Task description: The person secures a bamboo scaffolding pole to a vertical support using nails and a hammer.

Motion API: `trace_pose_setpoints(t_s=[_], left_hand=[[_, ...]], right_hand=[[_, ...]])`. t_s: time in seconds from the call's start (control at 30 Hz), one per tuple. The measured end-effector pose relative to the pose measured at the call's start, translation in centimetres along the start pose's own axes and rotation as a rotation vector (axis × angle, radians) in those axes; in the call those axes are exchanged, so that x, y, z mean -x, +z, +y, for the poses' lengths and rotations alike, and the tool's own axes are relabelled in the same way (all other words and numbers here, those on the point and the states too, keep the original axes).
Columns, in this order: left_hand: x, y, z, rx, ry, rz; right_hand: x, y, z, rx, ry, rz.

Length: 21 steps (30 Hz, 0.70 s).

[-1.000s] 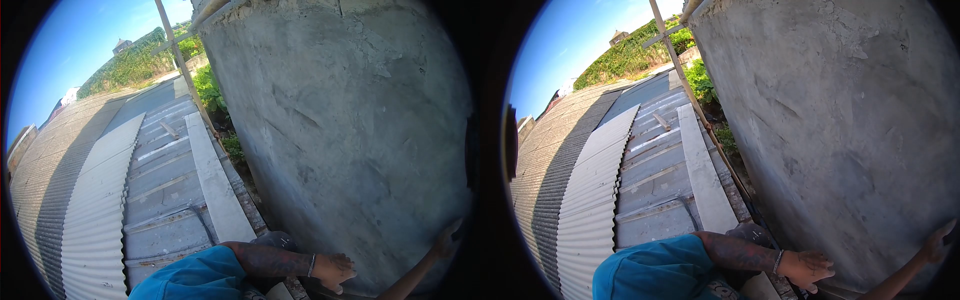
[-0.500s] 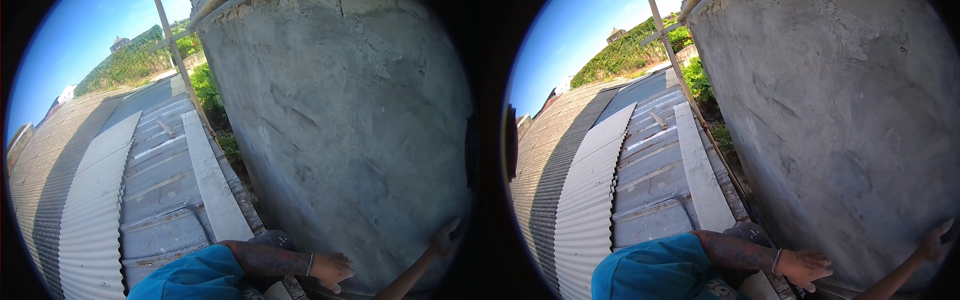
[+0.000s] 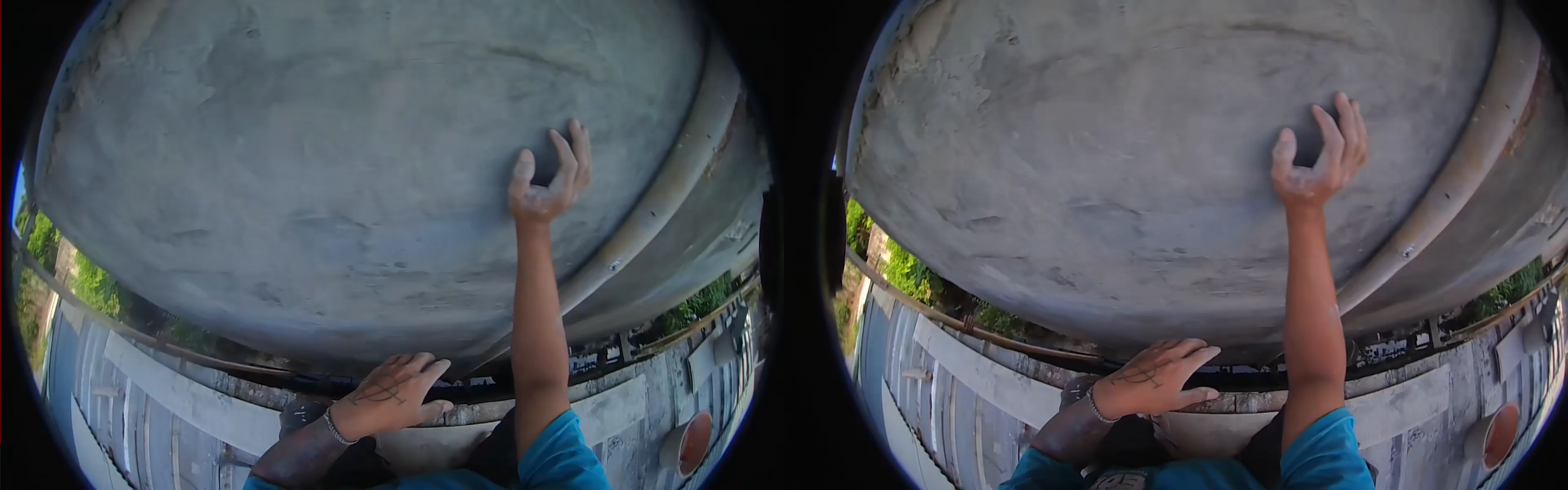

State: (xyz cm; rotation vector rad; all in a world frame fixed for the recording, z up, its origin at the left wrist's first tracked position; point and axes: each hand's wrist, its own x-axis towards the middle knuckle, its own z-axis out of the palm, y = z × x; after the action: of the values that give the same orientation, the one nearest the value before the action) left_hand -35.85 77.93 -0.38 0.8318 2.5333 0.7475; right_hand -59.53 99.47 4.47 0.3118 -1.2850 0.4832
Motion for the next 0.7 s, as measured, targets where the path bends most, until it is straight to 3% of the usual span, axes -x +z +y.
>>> trace_pose_setpoints(t_s=[0.23,0.7], left_hand=[[0.6,-2.4,4.5,0.037,0.096,-0.063],[0.0,-2.7,4.8,0.026,0.003,-0.126]], right_hand=[[0.1,-1.2,-0.6,-0.050,0.101,-0.114],[0.2,-1.1,-0.8,-0.088,0.139,-0.115]])
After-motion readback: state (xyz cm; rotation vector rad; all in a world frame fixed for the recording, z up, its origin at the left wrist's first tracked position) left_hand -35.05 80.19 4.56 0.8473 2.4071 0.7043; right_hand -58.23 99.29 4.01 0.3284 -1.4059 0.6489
